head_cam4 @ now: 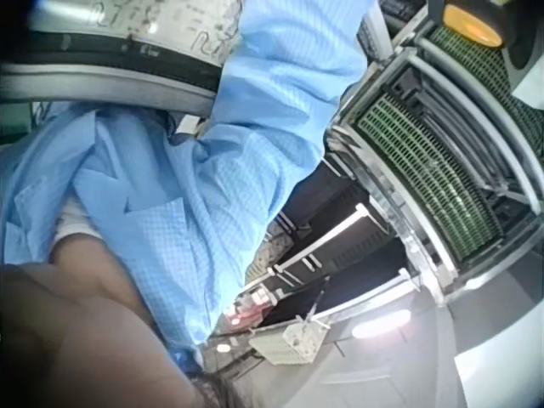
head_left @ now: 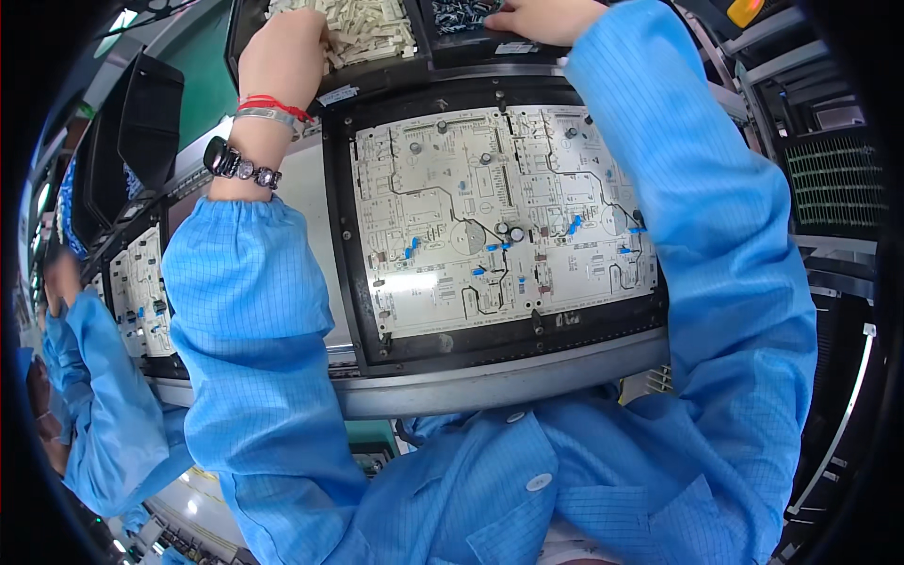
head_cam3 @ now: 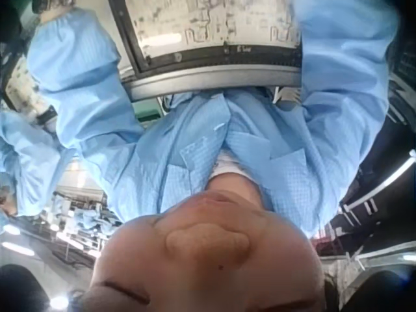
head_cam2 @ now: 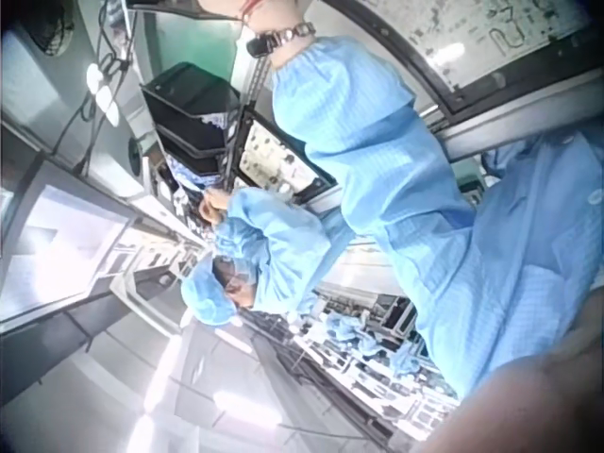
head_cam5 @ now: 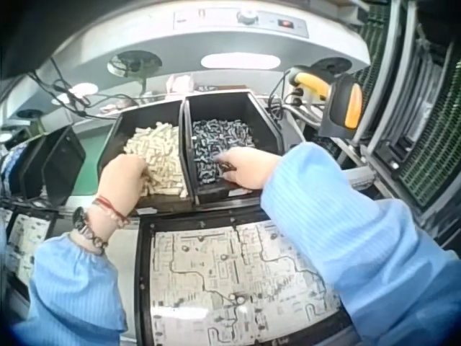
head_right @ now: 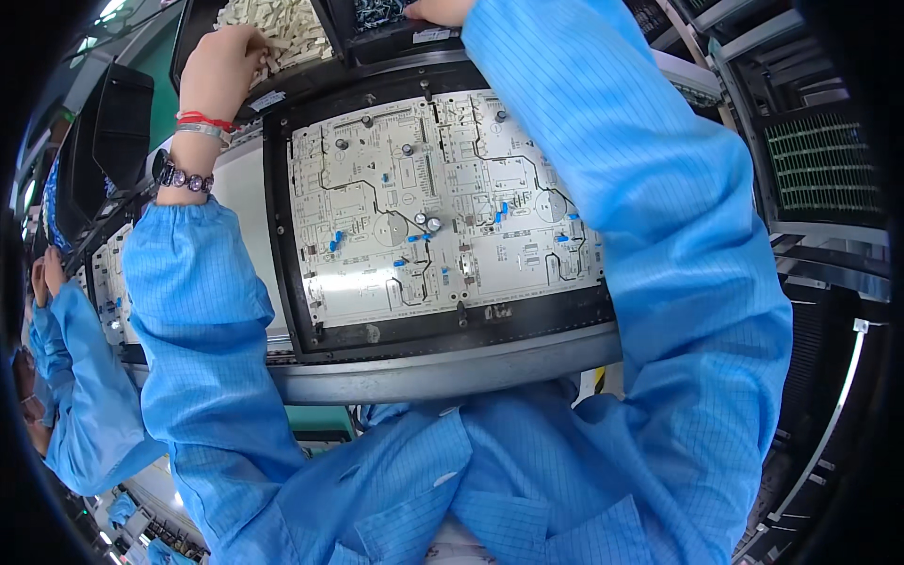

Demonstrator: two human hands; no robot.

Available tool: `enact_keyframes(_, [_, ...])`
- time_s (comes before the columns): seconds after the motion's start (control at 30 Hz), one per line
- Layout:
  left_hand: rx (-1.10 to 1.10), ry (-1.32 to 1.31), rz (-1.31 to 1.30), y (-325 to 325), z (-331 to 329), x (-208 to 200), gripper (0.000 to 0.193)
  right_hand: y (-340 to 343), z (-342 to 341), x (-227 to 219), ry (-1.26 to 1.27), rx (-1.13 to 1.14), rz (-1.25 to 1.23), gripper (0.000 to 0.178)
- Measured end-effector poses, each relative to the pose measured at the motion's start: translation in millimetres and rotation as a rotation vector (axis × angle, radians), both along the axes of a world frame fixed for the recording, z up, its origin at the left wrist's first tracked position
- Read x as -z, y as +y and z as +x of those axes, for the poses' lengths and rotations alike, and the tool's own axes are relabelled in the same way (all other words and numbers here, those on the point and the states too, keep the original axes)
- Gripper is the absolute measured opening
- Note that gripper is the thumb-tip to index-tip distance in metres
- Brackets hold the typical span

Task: Manually assembling electronic components and wires onto circuit board fixtures on a production line.

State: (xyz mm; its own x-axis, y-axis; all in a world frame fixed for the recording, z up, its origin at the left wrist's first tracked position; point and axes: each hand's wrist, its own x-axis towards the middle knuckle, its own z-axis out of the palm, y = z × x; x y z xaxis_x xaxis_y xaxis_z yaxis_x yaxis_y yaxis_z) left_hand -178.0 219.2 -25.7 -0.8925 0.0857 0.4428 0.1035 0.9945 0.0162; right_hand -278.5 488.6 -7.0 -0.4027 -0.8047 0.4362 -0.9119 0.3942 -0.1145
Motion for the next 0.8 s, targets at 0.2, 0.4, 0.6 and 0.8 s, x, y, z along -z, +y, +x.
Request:
enact_keyframes(0.2, [0.151, 0.602, -0.022, 17.6, 13.3, -14.8, 0.012, -13.6, 9.1, -18.6, -0.222, 0.144, 0.233, 0.017])
enact_keyframes(0.4, [0.165, 0.203, 0.825, 77.8, 78.6, -54.8, 0.015, 7.1, -1.3, -16.1, -0.037, 0.14, -0.056, 0.016])
enact_keyframes(0.6, [0.273, -0.146, 1.151, 53.2, 138.4, -8.4, 0.013, 23.6, 18.0, -30.0, -0.164, 0.288, -0.062, 0.014])
enact_keyframes(0.8, [0.21, -0.309, 1.323, 38.2, 169.6, 21.8, 0.021, 27.4, 57.9, -35.3, -0.582, 0.177, -0.312, 0.017])
